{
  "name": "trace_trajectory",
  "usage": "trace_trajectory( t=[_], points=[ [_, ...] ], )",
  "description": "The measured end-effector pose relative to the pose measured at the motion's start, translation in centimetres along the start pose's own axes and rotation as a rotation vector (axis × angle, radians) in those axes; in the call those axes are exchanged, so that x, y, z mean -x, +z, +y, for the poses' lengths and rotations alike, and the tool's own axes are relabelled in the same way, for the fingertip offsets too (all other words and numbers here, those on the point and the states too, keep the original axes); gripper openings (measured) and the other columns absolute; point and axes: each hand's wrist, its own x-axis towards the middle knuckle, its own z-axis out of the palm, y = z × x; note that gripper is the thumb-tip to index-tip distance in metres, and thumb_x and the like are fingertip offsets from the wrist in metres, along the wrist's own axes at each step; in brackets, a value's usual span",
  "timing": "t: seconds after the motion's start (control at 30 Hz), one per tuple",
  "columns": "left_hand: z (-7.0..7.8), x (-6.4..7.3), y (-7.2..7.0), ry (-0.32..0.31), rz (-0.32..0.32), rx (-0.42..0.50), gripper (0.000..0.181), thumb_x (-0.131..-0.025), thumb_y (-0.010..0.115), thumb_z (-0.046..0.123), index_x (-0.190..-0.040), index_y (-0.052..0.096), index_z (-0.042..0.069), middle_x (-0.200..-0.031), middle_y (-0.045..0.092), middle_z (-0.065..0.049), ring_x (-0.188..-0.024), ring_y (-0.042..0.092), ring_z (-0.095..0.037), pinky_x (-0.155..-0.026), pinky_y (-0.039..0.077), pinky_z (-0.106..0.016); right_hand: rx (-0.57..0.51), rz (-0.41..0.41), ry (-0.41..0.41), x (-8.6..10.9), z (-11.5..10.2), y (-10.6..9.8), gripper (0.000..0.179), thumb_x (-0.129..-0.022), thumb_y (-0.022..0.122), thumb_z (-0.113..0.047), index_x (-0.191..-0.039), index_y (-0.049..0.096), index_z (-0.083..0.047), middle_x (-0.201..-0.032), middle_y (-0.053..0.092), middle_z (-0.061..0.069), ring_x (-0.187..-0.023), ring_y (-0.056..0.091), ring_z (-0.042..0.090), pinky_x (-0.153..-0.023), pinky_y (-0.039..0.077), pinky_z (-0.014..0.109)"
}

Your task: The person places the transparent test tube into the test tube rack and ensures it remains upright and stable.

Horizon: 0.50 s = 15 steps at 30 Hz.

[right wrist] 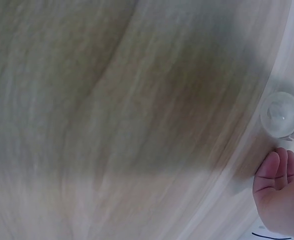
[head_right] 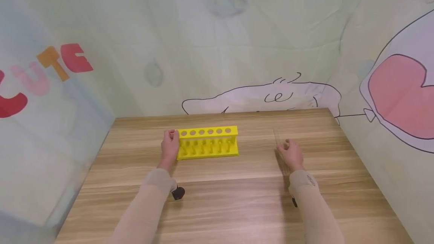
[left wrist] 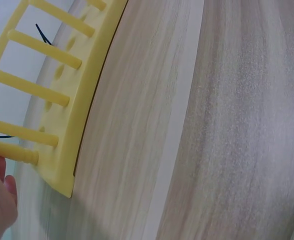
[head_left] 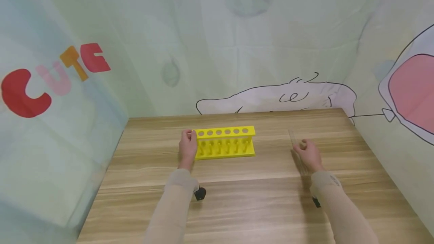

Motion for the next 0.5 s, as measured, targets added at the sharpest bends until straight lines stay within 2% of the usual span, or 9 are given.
trace_trajectory(
  t=[0.23, 0.5],
  points=[
    [-0.1, -0.2, 0.5, 0.013, 0.060, 0.068, 0.034, -0.092, 0.042, 0.033, -0.114, 0.047, 0.009, -0.110, 0.060, -0.014, -0.095, 0.056, -0.027, -0.081, 0.045, -0.037, 0.016, -0.047, 0.027, -0.3, 0.1, 0.1, 0.064, -0.089, 0.049, -0.038, -0.132, 0.030, 0.005, -0.123, 0.046, 0.032, -0.106, 0.050, 0.043, -0.083, 0.044, 0.049],
    [-0.5, -0.3, 1.2, 0.000, 0.099, 0.067, 0.031, -0.093, 0.041, 0.034, -0.113, 0.047, 0.011, -0.107, 0.061, -0.011, -0.088, 0.055, -0.023, -0.075, 0.045, -0.034, 0.011, -0.085, 0.083, -0.2, 0.0, 0.3, 0.062, -0.086, 0.053, -0.038, -0.128, 0.036, 0.004, -0.122, 0.047, 0.030, -0.101, 0.053, 0.038, -0.079, 0.046, 0.045]
  ],
)
